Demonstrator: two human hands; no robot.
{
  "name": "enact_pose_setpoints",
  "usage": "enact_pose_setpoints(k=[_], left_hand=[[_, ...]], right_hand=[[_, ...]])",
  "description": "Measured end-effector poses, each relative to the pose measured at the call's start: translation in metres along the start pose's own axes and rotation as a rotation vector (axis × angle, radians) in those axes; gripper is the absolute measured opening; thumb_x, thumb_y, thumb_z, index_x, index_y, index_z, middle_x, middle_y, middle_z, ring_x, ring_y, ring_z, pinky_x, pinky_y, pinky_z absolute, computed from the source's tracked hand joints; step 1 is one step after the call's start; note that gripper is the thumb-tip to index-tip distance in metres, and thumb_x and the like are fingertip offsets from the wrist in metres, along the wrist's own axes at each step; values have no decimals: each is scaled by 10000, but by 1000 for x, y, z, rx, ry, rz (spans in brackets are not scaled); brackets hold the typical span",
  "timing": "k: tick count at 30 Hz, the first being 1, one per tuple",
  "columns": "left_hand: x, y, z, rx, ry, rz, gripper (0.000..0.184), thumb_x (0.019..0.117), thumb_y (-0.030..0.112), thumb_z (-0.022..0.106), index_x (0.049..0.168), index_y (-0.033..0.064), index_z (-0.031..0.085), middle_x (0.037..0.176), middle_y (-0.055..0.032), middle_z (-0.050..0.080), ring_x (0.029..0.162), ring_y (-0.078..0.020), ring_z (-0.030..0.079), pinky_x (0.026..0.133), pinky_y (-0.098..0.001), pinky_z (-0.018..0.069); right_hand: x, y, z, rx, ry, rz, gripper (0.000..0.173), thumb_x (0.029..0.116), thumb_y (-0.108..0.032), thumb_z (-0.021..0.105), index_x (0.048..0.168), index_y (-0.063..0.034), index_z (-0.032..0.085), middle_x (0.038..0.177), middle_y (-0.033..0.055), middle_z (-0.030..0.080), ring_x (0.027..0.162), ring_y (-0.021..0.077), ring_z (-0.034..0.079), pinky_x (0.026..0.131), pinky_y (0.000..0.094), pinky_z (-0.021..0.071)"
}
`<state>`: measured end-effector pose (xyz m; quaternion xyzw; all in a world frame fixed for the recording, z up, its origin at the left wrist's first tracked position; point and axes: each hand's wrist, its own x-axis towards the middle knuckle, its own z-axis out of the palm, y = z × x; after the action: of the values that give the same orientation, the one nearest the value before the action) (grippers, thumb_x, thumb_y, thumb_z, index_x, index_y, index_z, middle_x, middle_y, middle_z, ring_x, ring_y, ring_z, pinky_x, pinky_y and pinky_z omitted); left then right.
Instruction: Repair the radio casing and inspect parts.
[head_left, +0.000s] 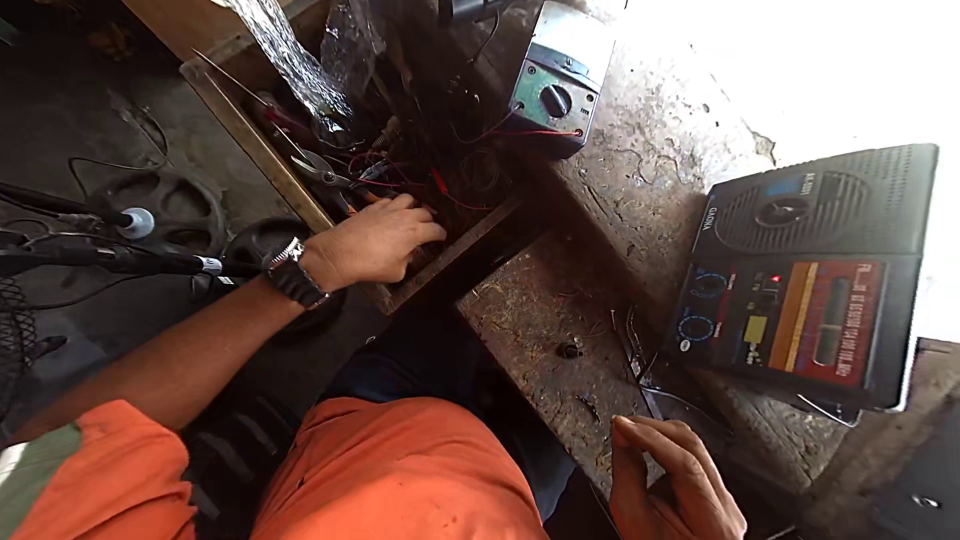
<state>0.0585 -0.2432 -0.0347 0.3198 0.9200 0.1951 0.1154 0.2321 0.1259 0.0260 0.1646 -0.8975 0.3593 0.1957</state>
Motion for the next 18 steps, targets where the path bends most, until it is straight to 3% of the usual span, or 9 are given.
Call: enact_pose_setpoints(k=[2,5,8,11,13,15,17,18], left_hand=[[5,-14,10,14,-100,45,537,788,59,773,1310,141,679,1271,-125,660,1198,-385,591,953,-549,523],[9,-22,17,-16,-73,78,510,770,20,749,1269,74,657,1197,-169,642,1134,-368,626,933,-523,539],[8,-31,9,-105,-30,101,334,862,43,677,1194,73,686,1121,-141,669,1088,-333,647,943,-519,533],[5,-31,3,-54,-99,74,425,811,184,765,1221,145,659,1219,-84,651,1183,-350,580,958,-542,507],[4,-21,4,-39,-112,48,436,791,182,799,1195,146,640,1124,-70,666,1097,-341,607,871,-535,535],[2,-16,7,-94,-56,65,301,812,110,756,1088,111,634,969,-72,651,936,-289,652,788,-490,557],[-1,-17,1,-153,18,51,249,836,94,753,1055,82,635,963,-90,642,886,-273,658,768,-493,561],[-4,-19,-8,-175,74,24,281,861,122,747,1112,76,630,1028,-108,641,913,-275,663,781,-504,567]], right_hand=[[0,-2,0,3,0,3,68,967,-102,660,1019,-96,704,941,17,656,892,67,651,783,173,553],[-2,-6,2,16,23,19,68,964,-104,672,1018,-104,712,944,10,663,890,67,657,779,177,560],[-3,-9,6,77,40,30,83,958,-96,683,1028,-114,724,960,5,677,901,75,666,784,187,571],[0,-12,13,137,27,31,92,953,-92,686,1027,-120,734,965,3,683,891,79,669,769,193,577],[4,-14,18,154,10,13,90,953,-92,687,1024,-117,737,962,12,684,886,83,669,764,196,578],[8,-17,20,162,-2,-4,87,958,-96,686,1021,-118,742,957,15,686,893,84,666,770,198,570],[9,-20,21,175,-4,-20,96,954,-87,682,1021,-116,745,955,21,684,898,91,663,771,202,566],[9,-21,21,195,-2,-25,105,950,-79,682,1024,-111,748,955,26,685,898,98,662,769,209,567]])
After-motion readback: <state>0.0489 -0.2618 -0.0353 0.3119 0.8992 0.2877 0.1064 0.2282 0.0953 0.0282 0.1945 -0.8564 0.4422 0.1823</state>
